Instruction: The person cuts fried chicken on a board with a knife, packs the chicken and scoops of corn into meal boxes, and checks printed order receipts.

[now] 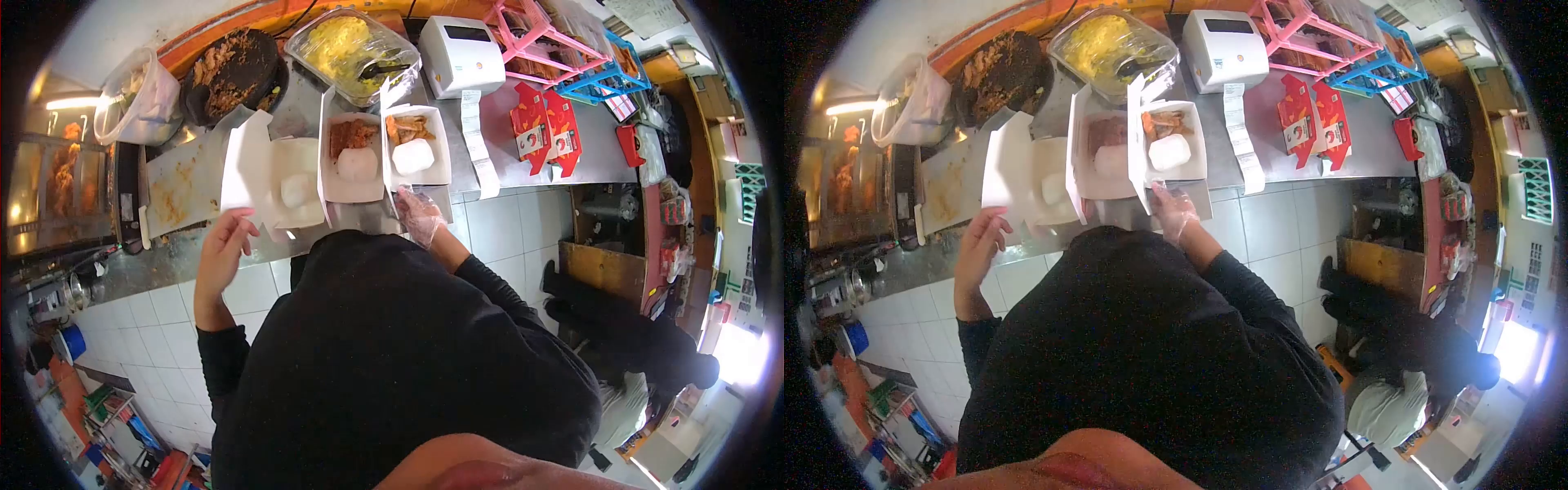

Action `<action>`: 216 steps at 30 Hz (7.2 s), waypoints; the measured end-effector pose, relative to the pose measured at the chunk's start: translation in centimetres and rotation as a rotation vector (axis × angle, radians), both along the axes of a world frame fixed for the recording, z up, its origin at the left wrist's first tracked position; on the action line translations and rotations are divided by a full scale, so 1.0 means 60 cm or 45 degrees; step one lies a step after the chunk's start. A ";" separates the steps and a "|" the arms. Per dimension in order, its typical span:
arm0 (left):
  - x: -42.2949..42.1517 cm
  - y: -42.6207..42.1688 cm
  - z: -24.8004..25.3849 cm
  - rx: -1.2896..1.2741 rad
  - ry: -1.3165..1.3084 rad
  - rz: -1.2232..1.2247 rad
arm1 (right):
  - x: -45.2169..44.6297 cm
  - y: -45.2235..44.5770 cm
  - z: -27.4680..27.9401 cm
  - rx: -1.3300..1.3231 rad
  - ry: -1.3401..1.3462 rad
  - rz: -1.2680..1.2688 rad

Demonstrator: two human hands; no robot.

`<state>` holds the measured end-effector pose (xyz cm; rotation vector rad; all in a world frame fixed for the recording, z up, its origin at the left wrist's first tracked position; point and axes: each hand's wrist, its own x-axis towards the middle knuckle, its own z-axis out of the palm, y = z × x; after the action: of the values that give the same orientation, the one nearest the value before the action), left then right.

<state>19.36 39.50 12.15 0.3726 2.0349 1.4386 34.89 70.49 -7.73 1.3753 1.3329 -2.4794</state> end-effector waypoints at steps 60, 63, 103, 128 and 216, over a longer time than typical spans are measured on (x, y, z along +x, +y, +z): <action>-0.125 -0.270 -0.041 -0.051 -0.049 -0.243 | -0.260 -0.028 0.067 1.613 -0.194 0.218; -0.136 -0.275 -0.041 -0.049 -0.084 -0.251 | -0.236 -0.006 0.077 1.228 0.146 0.027; -0.107 -0.296 -0.032 -0.236 0.274 0.119 | -0.345 -0.237 0.349 0.232 0.879 0.595; -0.140 -0.656 -0.125 0.026 -0.060 0.487 | -0.741 -1.009 -0.082 2.600 -0.094 1.042; -0.199 -0.690 -0.232 -0.313 0.629 0.591 | -0.613 -0.704 0.018 2.305 0.467 1.374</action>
<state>7.40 -1.90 -1.77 0.1633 2.8089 1.4247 -1.88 28.26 -6.68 -0.3000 3.1758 -0.4133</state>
